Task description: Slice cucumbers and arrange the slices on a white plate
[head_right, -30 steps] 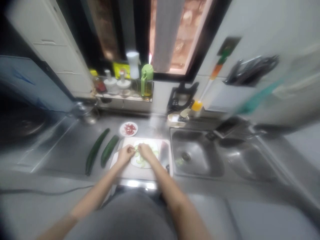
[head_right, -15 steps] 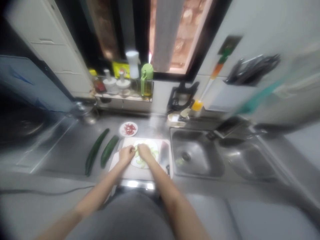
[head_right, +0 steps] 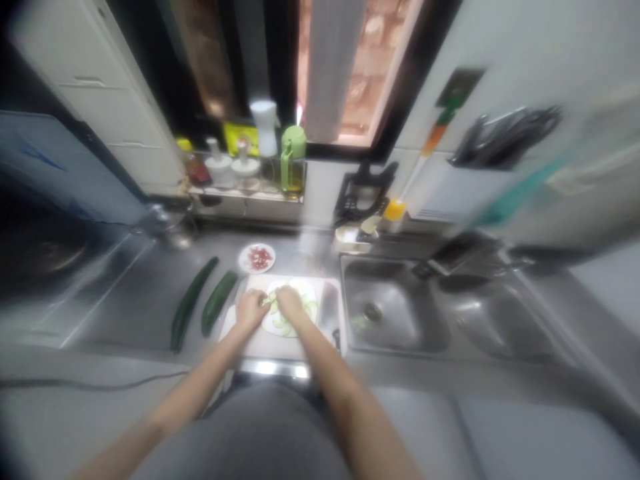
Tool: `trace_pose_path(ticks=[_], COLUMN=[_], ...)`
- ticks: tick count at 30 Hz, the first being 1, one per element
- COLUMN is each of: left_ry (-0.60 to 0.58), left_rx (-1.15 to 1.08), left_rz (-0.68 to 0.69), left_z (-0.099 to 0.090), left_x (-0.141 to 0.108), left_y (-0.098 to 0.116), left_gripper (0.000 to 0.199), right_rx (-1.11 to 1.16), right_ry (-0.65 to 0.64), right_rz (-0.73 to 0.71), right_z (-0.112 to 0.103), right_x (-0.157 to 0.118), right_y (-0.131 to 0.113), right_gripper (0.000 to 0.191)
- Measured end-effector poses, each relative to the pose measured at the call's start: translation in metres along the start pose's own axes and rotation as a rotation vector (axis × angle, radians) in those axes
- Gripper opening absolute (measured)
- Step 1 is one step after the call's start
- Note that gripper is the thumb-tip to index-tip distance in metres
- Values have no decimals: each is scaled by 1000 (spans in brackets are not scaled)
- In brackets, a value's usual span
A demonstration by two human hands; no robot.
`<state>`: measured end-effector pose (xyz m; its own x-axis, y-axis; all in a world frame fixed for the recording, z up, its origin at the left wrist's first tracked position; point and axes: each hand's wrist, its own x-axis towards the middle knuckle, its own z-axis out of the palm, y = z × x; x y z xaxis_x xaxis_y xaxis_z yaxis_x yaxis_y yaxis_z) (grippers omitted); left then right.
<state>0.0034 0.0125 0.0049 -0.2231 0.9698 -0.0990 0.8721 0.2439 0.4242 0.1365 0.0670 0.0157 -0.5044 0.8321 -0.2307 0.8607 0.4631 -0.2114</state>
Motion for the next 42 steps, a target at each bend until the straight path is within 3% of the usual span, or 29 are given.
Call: trace_pose_path(ticks=[42], left_ry=[81], left_rx=[-78], left_rz=[85], left_z=[11], left_x=[4], left_y=[-11], left_gripper=[26], right_rx=[-39], right_ry=[108], right_rz=[-88], right_z=[25], right_x=[-13], right_y=[5], right_gripper=[30])
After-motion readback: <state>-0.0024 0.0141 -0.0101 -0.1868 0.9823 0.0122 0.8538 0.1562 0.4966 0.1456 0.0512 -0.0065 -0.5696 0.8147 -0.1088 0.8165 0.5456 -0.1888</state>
